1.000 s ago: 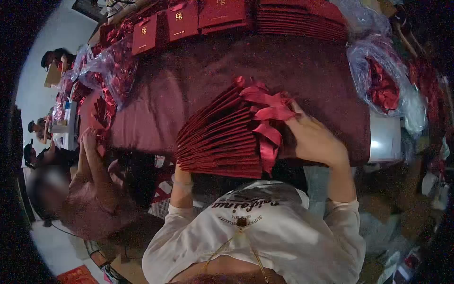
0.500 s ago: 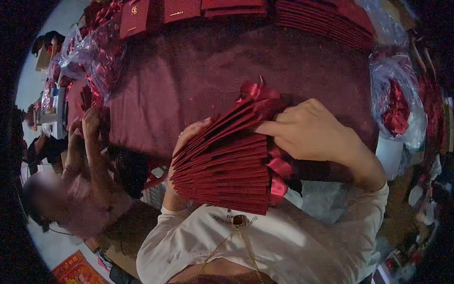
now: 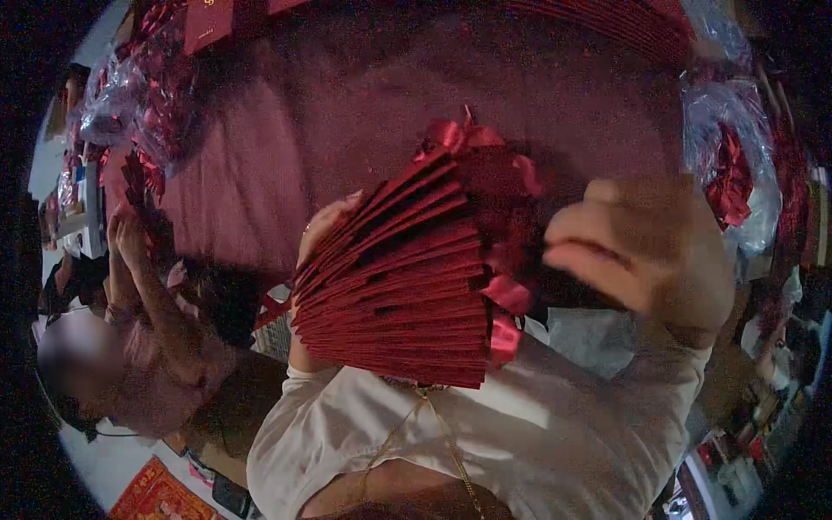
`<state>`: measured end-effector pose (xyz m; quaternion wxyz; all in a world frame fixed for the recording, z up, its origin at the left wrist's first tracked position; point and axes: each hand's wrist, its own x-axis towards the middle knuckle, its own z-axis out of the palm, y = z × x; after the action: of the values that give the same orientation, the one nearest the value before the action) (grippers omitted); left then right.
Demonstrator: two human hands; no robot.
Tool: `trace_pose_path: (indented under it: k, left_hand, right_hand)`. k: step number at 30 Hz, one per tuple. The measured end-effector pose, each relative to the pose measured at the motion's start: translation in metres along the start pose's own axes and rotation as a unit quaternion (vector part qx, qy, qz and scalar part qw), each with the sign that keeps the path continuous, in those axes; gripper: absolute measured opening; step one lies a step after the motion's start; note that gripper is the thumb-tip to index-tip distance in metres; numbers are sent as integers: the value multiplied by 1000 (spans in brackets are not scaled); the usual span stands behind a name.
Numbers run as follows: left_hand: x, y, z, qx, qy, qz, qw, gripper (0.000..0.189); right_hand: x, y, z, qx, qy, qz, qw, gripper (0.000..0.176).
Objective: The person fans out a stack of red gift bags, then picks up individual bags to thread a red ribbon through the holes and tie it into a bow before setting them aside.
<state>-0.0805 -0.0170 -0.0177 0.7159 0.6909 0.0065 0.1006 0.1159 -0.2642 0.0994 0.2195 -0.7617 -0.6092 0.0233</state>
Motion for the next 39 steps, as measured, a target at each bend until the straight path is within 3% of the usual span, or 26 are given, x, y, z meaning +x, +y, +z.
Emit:
trace_pose_path:
  k: [1, 2, 4, 5, 6, 7, 8, 10, 11, 15, 19, 21, 25, 28, 32, 36, 38, 39]
  left_hand:
    - [0, -1, 1, -8, 8, 9, 1000, 55]
    - [0, -3, 0, -15, 15, 19, 1000, 56]
    - [-1, -8, 2, 22, -2, 48, 999, 54]
    - [-1, -7, 9, -60, 52, 8, 997, 52]
    - [-1, -5, 14, -142, 106, -32, 984, 51]
    - [1, 3, 13, -82, 96, -48, 991, 49]
    - [0, 4, 9, -81, 96, -45, 991, 49]
    - [3, 1, 0, 79, 3, 61, 995, 52]
    - [3, -5, -2, 101, -3, 63, 993, 53]
    - [1, 0, 2, 25, 2, 55, 998, 53]
    - [1, -8, -1, 16, -16, 73, 997, 54]
    - [0, -10, -2, 38, -17, 74, 996, 54]
    - [1, -10, -2, 32, -15, 85, 996, 54]
    - [1, -11, -4, 57, -13, 67, 996, 55]
    - [2, -3, -2, 71, -11, 63, 995, 57]
    - [3, -2, -2, 61, -17, 76, 995, 61]
    - [2, 1, -1, 77, -6, 42, 996, 64]
    - [2, 1, -2, 77, -6, 42, 996, 64]
  right_hand:
    - [2, -2, -4, 196, 9, -29, 980, 17]
    - [4, -7, -5, 209, 6, -34, 977, 18]
    - [7, -26, -1, 182, -51, 132, 973, 21]
    - [13, -16, 9, 128, -31, -23, 991, 25]
    - [13, -8, 20, 130, -21, -43, 990, 31]
    - [12, -3, 28, 132, -11, -65, 989, 36]
    - [14, -4, 30, 134, 2, -67, 989, 37]
    - [13, -5, 36, 93, 39, -73, 992, 37]
    - [13, -5, 39, 53, 76, -77, 993, 38]
    - [7, -5, 58, 67, 171, -88, 979, 24]
    - [1, -8, 62, -22, 113, -83, 990, 22]
    - [-1, -5, 70, -43, 141, -86, 985, 21]
    - [-8, -4, 83, 59, 141, -35, 988, 24]
    - [-18, -7, 90, 104, 83, 63, 989, 41]
    - [-13, -3, 92, 144, 77, -1, 987, 45]
    - [-15, 0, 85, 124, -30, 6, 992, 38]
    - [-14, 1, 86, 12, -22, -7, 1000, 38]
    - [-12, 0, 83, -28, 0, -37, 999, 26]
